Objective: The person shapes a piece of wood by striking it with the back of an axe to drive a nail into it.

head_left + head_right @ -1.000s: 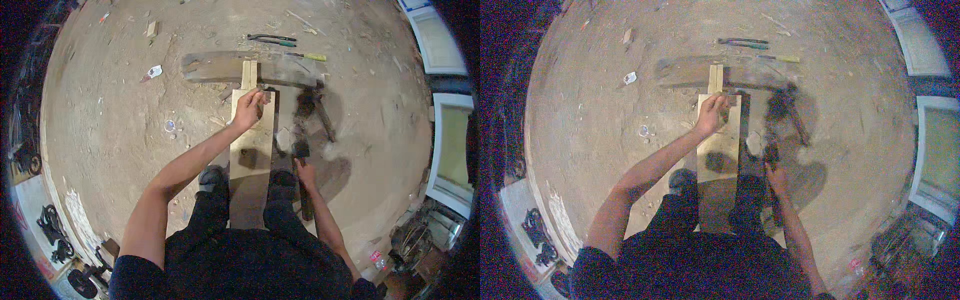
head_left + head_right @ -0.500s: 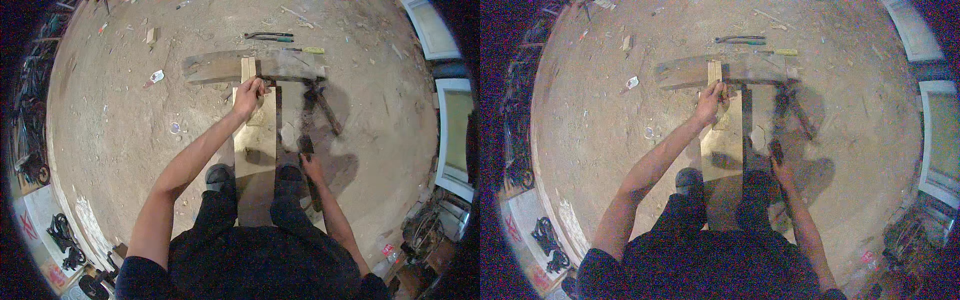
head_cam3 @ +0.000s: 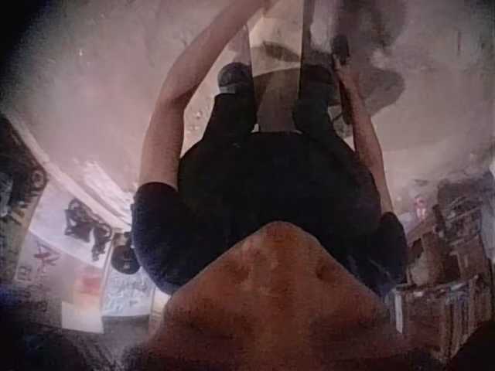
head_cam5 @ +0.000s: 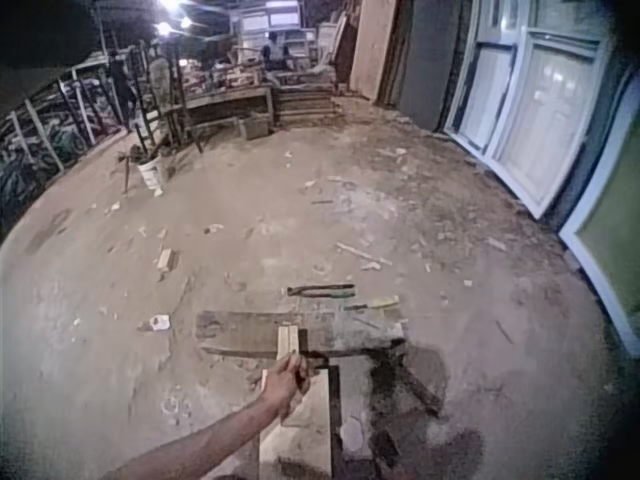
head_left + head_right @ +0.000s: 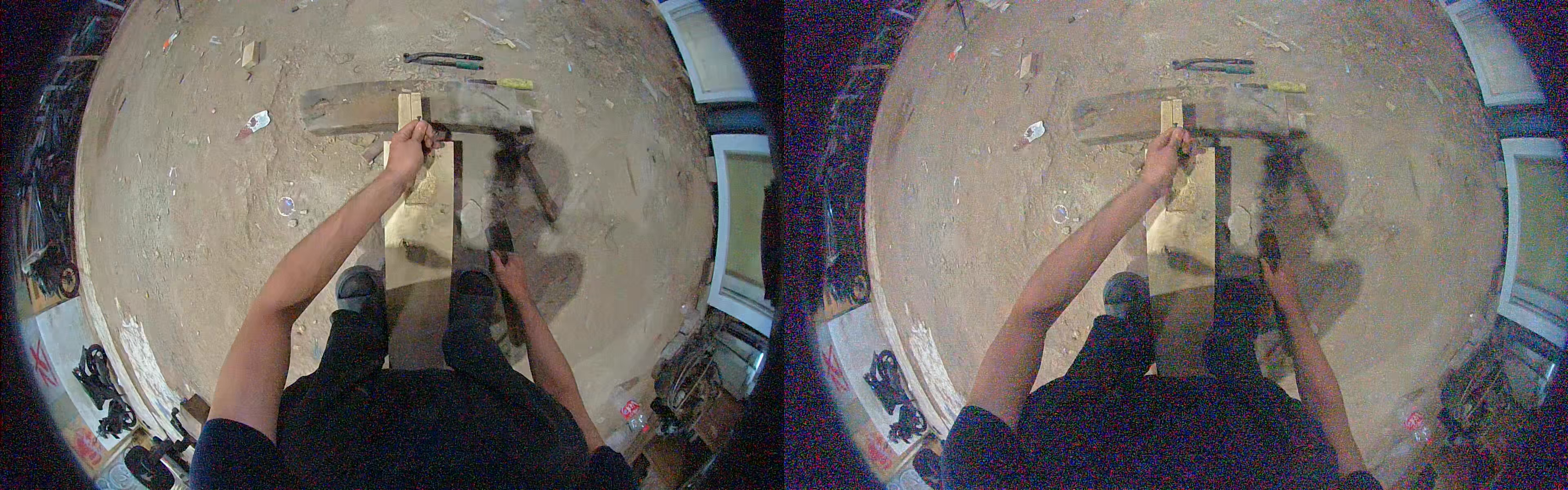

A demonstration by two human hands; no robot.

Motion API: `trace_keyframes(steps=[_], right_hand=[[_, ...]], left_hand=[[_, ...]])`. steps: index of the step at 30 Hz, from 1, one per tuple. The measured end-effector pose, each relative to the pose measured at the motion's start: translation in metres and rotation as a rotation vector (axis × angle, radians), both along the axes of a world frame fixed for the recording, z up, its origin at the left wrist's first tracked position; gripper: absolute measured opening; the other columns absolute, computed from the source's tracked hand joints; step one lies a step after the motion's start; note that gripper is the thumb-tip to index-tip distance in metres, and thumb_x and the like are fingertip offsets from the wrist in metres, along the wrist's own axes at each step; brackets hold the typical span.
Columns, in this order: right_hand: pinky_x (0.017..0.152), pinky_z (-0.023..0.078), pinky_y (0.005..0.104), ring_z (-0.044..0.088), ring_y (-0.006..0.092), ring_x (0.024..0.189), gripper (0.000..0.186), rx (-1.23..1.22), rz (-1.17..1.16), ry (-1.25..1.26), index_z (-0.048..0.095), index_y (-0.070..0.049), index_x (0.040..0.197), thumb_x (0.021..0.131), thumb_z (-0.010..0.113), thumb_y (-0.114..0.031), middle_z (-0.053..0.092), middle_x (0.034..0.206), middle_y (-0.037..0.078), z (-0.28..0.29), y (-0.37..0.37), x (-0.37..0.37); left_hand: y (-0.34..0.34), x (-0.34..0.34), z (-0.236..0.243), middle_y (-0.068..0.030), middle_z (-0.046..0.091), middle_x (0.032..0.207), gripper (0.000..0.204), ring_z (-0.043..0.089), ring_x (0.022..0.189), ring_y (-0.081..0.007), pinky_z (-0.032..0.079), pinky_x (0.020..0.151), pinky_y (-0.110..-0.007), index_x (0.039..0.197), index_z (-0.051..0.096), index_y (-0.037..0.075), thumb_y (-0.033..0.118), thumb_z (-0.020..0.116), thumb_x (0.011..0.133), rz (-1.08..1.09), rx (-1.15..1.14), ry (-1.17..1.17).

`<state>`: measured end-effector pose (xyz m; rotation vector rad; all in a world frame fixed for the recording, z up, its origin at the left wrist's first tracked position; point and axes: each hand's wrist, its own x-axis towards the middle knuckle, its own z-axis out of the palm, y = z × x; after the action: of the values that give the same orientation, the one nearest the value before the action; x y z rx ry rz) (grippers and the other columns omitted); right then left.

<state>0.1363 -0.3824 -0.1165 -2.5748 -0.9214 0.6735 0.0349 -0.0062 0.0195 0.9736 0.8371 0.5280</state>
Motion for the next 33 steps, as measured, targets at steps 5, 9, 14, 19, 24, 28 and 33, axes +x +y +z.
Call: trace_keyframes(steps=[5, 9, 14, 19, 24, 28, 33], right_hand=[[0.06, 0.053, 0.0456, 0.067, 0.0332, 0.056, 0.055, 0.072, -0.059, 0.02, 0.068, 0.006, 0.088, 0.093, 0.063, -0.048, 0.066, 0.066, 0.02, 0.002, 0.002, -0.004], [0.057, 0.053, 0.044, 0.067, 0.0318, 0.055, 0.051, 0.011, -0.087, 0.117, 0.069, 0.004, 0.091, 0.093, 0.063, -0.047, 0.067, 0.068, 0.019, -0.006, -0.002, -0.001], [0.061, 0.053, 0.0445, 0.069, 0.0346, 0.061, 0.05, -0.022, -0.117, 0.112, 0.071, 0.004, 0.092, 0.094, 0.062, -0.045, 0.068, 0.071, 0.02, -0.007, -0.003, -0.003], [0.069, 0.052, 0.0471, 0.069, 0.0405, 0.074, 0.048, -0.003, -0.077, 0.08, 0.072, 0.003, 0.092, 0.093, 0.062, -0.044, 0.069, 0.078, 0.024, 0.008, 0.007, -0.004], [0.068, 0.051, 0.047, 0.069, 0.0409, 0.073, 0.046, -0.018, -0.063, 0.15, 0.072, 0.002, 0.093, 0.093, 0.061, -0.042, 0.068, 0.077, 0.026, -0.001, 0.001, 0.002], [0.065, 0.051, 0.0461, 0.068, 0.0387, 0.069, 0.045, 0.018, -0.093, 0.229, 0.072, 0.003, 0.091, 0.094, 0.061, -0.04, 0.068, 0.073, 0.024, 0.007, 0.005, 0.003], [0.063, 0.051, 0.044, 0.068, 0.033, 0.063, 0.042, -0.049, -0.118, 0.207, 0.072, 0.003, 0.09, 0.094, 0.062, -0.038, 0.067, 0.069, 0.021, 0.007, 0.007, 0.003]], left_hand=[[0.0, 0.002, 0.006, -0.0006, 0.048, 0.069, 0.032, 0.055, 0.068, -0.0139, 0.041, 0.06, -0.029, 0.083, 0.053, 0.009, 0.024, 0.042, 0.109, 0.044, -0.057, 0.005], [0.004, 0.001, 0.0, -0.0009, 0.049, 0.069, 0.033, 0.056, 0.066, -0.0145, 0.042, 0.059, -0.029, 0.084, 0.053, 0.008, 0.025, 0.041, 0.109, 0.021, -0.067, 0.004], [0.01, 0.005, -0.01, -0.0017, 0.051, 0.07, 0.031, 0.056, 0.065, -0.0158, 0.045, 0.058, -0.03, 0.086, 0.054, 0.008, 0.025, 0.041, 0.109, 0.041, -0.09, 0.033], [0.017, 0.005, -0.024, -0.0033, 0.058, 0.075, 0.024, 0.062, 0.073, -0.0176, 0.052, 0.066, -0.033, 0.092, 0.059, 0.007, 0.021, 0.047, 0.107, 0.101, -0.146, 0.01], [0.011, 0.011, -0.009, -0.0083, 0.064, 0.08, 0.023, 0.068, 0.078, -0.0206, 0.055, 0.071, -0.032, 0.097, 0.058, 0.002, 0.016, 0.043, 0.107, 0.108, -0.02, 0.064], [0.008, 0.012, 0.003, -0.0093, 0.064, 0.082, 0.022, 0.07, 0.08, -0.0206, 0.054, 0.071, -0.031, 0.103, 0.055, -0.001, 0.013, 0.039, 0.108, 0.12, 0.058, 0.087], [-0.002, 0.003, 0.011, -0.0052, 0.06, 0.08, 0.02, 0.069, 0.082, -0.0185, 0.053, 0.07, -0.031, 0.105, 0.053, 0.0, 0.012, 0.038, 0.108, 0.168, 0.176, 0.072]])
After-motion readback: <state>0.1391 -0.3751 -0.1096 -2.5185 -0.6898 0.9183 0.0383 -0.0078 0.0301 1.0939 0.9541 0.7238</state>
